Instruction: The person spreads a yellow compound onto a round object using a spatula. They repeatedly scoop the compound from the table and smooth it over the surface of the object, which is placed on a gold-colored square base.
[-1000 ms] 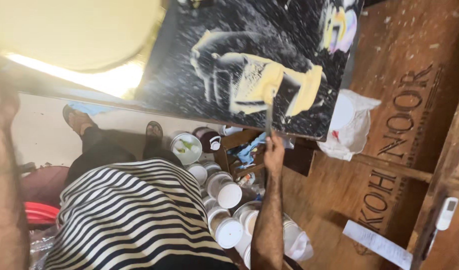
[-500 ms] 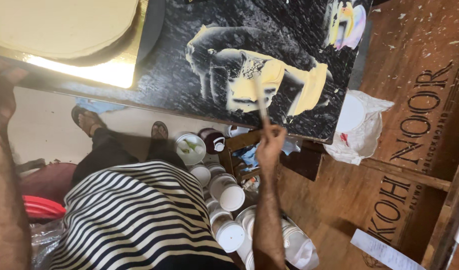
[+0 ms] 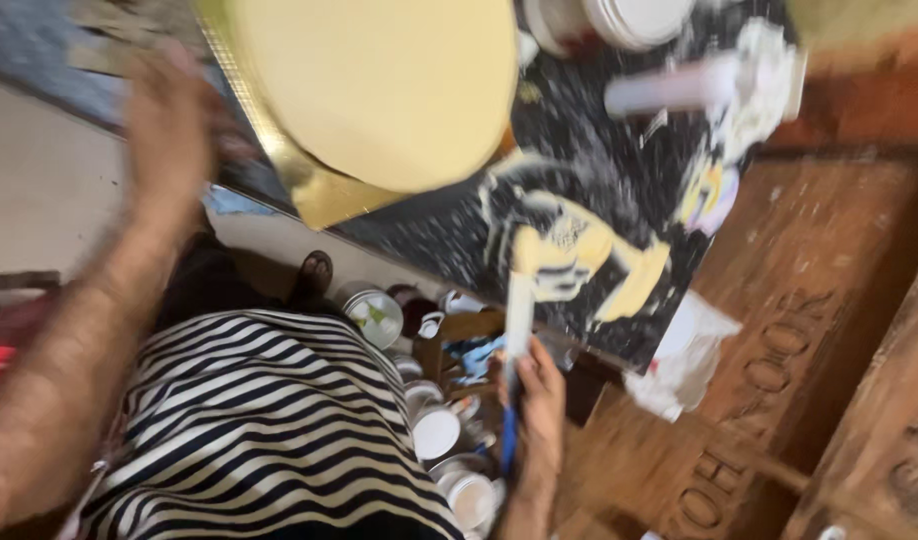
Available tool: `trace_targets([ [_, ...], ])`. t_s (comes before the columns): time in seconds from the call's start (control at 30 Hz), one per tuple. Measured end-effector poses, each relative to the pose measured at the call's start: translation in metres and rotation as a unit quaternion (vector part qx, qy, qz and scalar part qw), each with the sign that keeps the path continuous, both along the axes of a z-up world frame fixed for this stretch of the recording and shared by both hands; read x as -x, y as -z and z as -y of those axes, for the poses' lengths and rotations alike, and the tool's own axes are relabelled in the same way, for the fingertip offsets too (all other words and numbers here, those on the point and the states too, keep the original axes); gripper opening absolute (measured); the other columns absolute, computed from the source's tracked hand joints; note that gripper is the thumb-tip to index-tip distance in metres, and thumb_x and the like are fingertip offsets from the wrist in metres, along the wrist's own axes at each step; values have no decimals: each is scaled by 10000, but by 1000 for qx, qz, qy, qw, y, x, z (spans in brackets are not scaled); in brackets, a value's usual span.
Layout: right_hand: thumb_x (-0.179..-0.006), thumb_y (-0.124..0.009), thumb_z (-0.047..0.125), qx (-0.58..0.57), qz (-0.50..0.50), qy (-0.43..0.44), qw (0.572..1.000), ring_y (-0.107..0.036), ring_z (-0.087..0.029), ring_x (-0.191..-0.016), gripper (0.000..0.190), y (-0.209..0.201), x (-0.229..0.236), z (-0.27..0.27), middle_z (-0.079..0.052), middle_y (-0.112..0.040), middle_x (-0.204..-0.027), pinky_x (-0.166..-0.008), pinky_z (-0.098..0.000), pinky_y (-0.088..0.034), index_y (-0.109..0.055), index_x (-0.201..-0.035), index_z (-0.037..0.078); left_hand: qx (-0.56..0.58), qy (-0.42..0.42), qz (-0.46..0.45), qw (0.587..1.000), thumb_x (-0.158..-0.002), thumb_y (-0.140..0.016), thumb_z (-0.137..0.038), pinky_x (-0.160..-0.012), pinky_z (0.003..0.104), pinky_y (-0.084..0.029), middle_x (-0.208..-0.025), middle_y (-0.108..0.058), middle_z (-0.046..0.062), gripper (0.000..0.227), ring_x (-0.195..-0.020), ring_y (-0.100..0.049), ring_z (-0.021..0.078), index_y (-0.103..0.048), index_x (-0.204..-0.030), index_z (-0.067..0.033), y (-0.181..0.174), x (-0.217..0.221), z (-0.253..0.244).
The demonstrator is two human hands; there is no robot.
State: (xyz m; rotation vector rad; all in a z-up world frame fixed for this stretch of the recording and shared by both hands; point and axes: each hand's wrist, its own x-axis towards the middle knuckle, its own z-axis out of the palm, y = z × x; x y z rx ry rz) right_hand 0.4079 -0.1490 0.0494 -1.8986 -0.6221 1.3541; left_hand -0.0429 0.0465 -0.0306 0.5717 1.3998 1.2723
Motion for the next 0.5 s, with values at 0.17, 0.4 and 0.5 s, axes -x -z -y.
trace_targets([
  [0.17,-934,-490,18,33,183,-83,979,-657,-237,-605,544,-166,41,-71,-244,-730,-970,-530,-346,-544,-456,-1476,-16,104,191,-72,973,-1031,-508,-409,-648,387,-541,-771,-692,86,349,-697,-685,208,-651,-1013,-90,-14,-30,40],
  [0.4,-979,-537,111,-58,525,-442,725,-706,-217,-674,526,-263,204,-221,-174,-719,-1000,-624,-335,-594,-477,-1502,89,-29,195,-41,980,-1031,-578,-314,-589,386,-494,-757,-603,70,334,-640,-570,197,-653,-846,-46,-26,-28,40],
  [0.5,-979,-568,134,-33,687,-550,474,-712,-219,-684,517,-267,274,-255,-128,-708,-960,-619,-346,-594,-519,-1492,176,-52,205,-27,977,-1019,-600,-293,-575,370,-496,-805,-591,57,288,-642,-563,176,-649,-864,-55,-15,-25,46],
])
